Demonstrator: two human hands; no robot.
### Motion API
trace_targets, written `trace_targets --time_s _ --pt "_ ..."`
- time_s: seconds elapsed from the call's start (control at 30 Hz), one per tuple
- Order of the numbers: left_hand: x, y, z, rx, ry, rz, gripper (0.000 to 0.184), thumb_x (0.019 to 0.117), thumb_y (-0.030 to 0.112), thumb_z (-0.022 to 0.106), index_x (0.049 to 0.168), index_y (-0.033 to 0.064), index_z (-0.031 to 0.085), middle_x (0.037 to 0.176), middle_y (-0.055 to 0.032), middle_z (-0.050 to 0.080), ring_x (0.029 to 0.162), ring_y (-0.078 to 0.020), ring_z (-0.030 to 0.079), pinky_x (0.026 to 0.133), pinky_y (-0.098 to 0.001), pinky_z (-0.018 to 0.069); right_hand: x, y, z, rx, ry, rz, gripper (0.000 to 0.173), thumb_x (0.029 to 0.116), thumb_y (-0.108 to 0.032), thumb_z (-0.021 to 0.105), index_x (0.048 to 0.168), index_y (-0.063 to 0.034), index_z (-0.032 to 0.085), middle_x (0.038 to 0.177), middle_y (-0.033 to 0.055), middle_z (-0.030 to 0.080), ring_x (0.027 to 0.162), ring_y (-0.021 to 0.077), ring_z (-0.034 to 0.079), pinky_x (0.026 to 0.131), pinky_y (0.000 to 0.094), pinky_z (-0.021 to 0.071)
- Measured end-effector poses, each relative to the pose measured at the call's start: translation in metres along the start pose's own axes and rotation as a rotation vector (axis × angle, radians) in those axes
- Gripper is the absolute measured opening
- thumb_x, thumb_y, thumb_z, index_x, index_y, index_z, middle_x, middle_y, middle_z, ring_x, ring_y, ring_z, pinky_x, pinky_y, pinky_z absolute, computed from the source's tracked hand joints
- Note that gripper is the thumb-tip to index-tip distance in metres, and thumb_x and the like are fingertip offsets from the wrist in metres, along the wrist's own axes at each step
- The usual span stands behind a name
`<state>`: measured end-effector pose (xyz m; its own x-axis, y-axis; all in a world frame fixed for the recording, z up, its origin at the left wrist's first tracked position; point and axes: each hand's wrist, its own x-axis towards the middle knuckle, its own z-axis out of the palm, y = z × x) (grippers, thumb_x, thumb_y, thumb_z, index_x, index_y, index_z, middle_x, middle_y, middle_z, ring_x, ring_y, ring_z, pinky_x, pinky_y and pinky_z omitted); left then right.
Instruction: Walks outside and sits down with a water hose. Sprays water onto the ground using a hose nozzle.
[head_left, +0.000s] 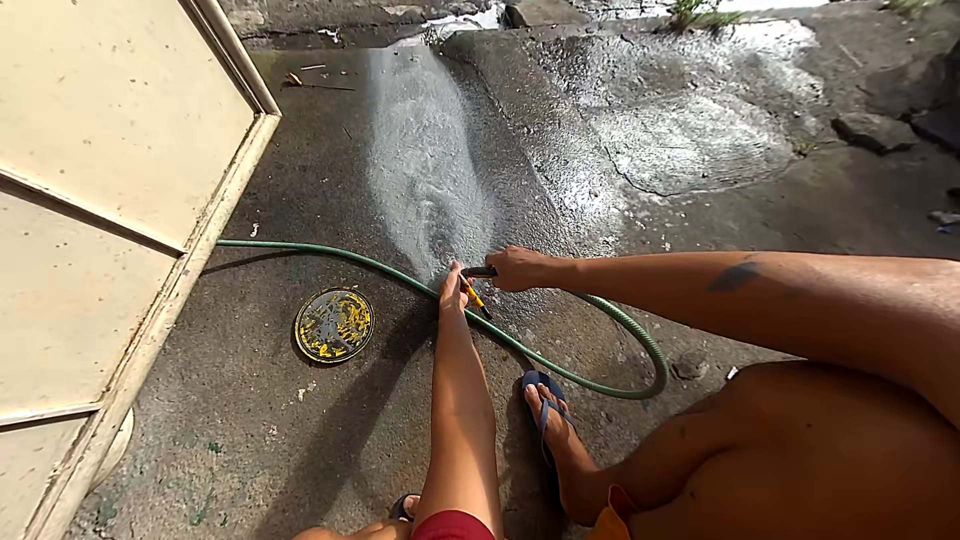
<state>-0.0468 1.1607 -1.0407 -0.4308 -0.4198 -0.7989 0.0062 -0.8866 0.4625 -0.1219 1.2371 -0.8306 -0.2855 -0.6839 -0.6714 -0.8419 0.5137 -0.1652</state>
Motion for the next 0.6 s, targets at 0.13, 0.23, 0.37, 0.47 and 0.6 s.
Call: trace_targets --time_s 0.13,0.23,0.37,0.47,0.6 --pt "-0.0018 0.001 0.0012 0.058 -0.037 0.037 0.048 0.1074 0.049 0.045 0.13 0.0091 0.057 0.094 -0.0064 0.057 0.065 -0.0133 0.054 0.059 -0.0278 0.05 0.0026 0.0021 0.0018 0.002 0.005 -0.024 0.022 0.0946 -0.021 0.064 0.111 -0.0068 0.068 0.096 0.016 0.069 0.094 0.0357 0.068 0.078 0.0584 0.0538" --pt "0.0045 -0.0018 -0.0015 0.094 -0.092 0.082 0.053 0.1088 0.056 0.032 0.133 0.0142 0.055 0.092 -0.0034 0.054 0.062 -0.0105 0.05 0.055 -0.0248 0.0452 0.0003 0.0005 -0.0002 -0.005 -0.012 -0.03 0.021 0.096 -0.021 0.064 0.111 -0.0068 0.068 0.097 0.0163 0.069 0.096 0.0356 0.068 0.079 0.0582 0.0535" --pt "0.0023 -0.0016 0.0013 0.051 -0.085 0.084 0.064 0.1081 0.061 0.02 0.13 0.0122 0.055 0.084 -0.0013 0.053 0.057 -0.0081 0.046 0.051 -0.0217 0.0407 -0.0016 -0.001 -0.0019 -0.014 -0.027 -0.044 0.021 0.0962 -0.022 0.064 0.109 -0.0063 0.069 0.098 0.0162 0.07 0.096 0.0356 0.068 0.08 0.0576 0.0531" --pt "0.0028 -0.0018 0.0026 -0.008 -0.051 0.057 0.066 0.1082 0.061 0.016 0.121 0.0101 0.056 0.083 -0.0019 0.056 0.059 -0.0102 0.05 0.052 -0.024 0.0427 -0.0001 -0.0003 -0.0023 -0.012 -0.035 -0.056 0.021 0.0964 -0.022 0.064 0.109 -0.0061 0.071 0.1 0.0165 0.07 0.098 0.0357 0.068 0.081 0.0581 0.0528" --pt "0.0031 -0.003 0.0014 -0.044 -0.043 0.046 0.065 0.1094 0.058 0.017 0.131 0.0099 0.054 0.099 -0.0079 0.06 0.069 -0.0145 0.055 0.058 -0.0279 0.0472 0.0018 0.001 -0.0036 -0.009 -0.029 -0.072 0.021 0.096 -0.022 0.065 0.11 -0.0065 0.071 0.099 0.0156 0.07 0.096 0.0346 0.068 0.081 0.0569 0.0533"
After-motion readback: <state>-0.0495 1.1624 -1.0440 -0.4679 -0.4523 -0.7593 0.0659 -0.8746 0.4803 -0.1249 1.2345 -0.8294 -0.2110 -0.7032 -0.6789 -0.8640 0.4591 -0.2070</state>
